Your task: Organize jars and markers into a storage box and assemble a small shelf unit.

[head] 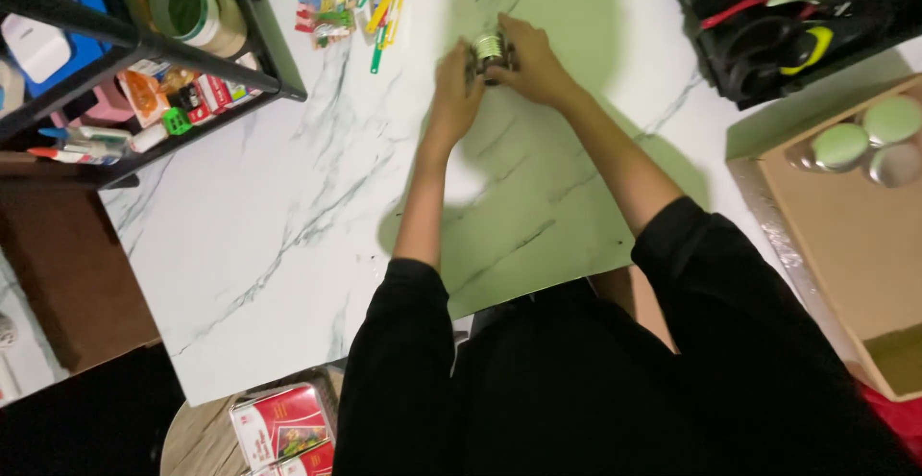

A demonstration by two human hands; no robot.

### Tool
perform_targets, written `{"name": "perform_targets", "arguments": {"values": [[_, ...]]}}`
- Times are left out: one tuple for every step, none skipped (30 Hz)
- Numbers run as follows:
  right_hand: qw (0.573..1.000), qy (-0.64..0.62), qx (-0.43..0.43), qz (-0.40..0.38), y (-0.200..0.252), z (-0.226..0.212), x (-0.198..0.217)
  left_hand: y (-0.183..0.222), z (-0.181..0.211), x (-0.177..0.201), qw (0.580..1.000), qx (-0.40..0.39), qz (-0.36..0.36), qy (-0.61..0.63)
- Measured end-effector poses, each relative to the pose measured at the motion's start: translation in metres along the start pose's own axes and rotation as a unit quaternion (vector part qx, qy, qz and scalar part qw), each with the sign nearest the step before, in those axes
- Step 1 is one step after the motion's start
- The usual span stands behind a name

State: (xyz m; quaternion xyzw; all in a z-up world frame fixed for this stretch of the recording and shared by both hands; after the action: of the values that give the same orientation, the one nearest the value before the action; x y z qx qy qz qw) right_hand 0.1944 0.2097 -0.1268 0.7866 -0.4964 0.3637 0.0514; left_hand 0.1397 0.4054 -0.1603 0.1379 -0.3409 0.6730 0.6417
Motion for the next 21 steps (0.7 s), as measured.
{"name": "perform_targets", "arguments": {"values": [[1.000,-0.003,-0.001,-0.001,-0.002,-0.002,-0.002,-0.004,0.004,0.004,1.000,0.002,-0.001,-0.002],[1.000,-0.004,-0.011,-0.009,-0.004,-0.003,-0.003,-0.008,0.007,0.006,0.998,0.055,-0.022,0.031],[1.000,-0.005,-0.021,-0.017,-0.006,-0.003,-0.003,-0.014,0.010,0.007,0.991,0.106,-0.043,0.065],[1.000,-0.006,-0.022,-0.017,-0.007,-0.013,0.003,-0.012,0.011,0.006,0.991,0.107,-0.045,0.064],[0.998,0.003,-0.049,-0.049,-0.007,-0.021,0.010,-0.012,0.012,0.004,0.984,0.126,-0.051,0.111],[0.994,0.012,-0.077,-0.081,-0.007,-0.029,0.018,-0.012,0.013,0.001,0.975,0.146,-0.058,0.158],[0.994,0.013,-0.078,-0.078,-0.001,-0.025,0.016,-0.007,0.008,-0.005,0.975,0.143,-0.060,0.158],[0.993,0.022,-0.078,-0.089,0.005,-0.021,0.013,-0.003,0.004,-0.011,0.989,0.101,-0.065,0.082],[0.992,0.032,-0.078,-0.098,0.009,-0.017,0.013,-0.001,0.002,-0.018,0.996,0.054,-0.070,0.005],[0.992,0.034,-0.078,-0.093,0.013,-0.013,0.015,-0.001,0.012,-0.018,0.996,0.049,-0.072,0.005],[0.993,0.041,-0.064,-0.089,0.020,-0.010,0.015,0.002,0.023,-0.019,0.995,0.055,-0.083,0.010],[0.994,0.049,-0.050,-0.085,0.027,-0.007,0.015,0.006,0.033,-0.020,0.994,0.062,-0.094,0.014],[0.994,0.052,-0.054,-0.079,0.035,-0.004,0.016,0.009,0.036,-0.026,0.993,0.056,-0.099,0.015],[0.991,0.072,-0.061,-0.093,0.043,-0.001,0.016,0.012,0.039,-0.031,0.991,0.058,-0.117,0.012],[0.988,0.091,-0.067,-0.107,0.051,0.002,0.016,0.014,0.042,-0.037,0.989,0.061,-0.135,0.008],[0.988,0.094,-0.071,-0.101,0.060,-0.005,0.026,0.016,0.049,-0.041,0.989,0.055,-0.138,0.010],[0.987,0.104,-0.075,-0.093,0.069,-0.013,0.033,0.019,0.055,-0.045,0.987,0.030,-0.158,0.005],[0.987,0.114,-0.080,-0.085,0.078,-0.021,0.040,0.022,0.060,-0.049,0.984,0.006,-0.178,0.001],[0.987,0.115,-0.082,-0.081,0.091,-0.028,0.046,0.027,0.068,-0.055,0.983,0.002,-0.181,0.000],[0.987,0.122,-0.084,-0.066,0.104,-0.034,0.051,0.032,0.075,-0.061,0.982,0.015,-0.190,0.013],[0.987,0.130,-0.084,-0.051,0.116,-0.041,0.057,0.037,0.083,-0.068,0.980,0.028,-0.197,0.025]]}}
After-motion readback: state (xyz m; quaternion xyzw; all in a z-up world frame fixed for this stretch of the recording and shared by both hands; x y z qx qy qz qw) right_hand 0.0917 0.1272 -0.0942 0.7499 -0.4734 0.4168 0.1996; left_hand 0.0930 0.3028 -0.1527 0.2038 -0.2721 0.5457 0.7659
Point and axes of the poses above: each hand's wrist, its own y-axis away from the middle knuckle, its own x-axis out of the back of the hand, z = x × y, the point moved 2 cm from there along -y, towards the middle knuckle, and after that the axes turned 4 degrees about x, right-handed, at the moved point
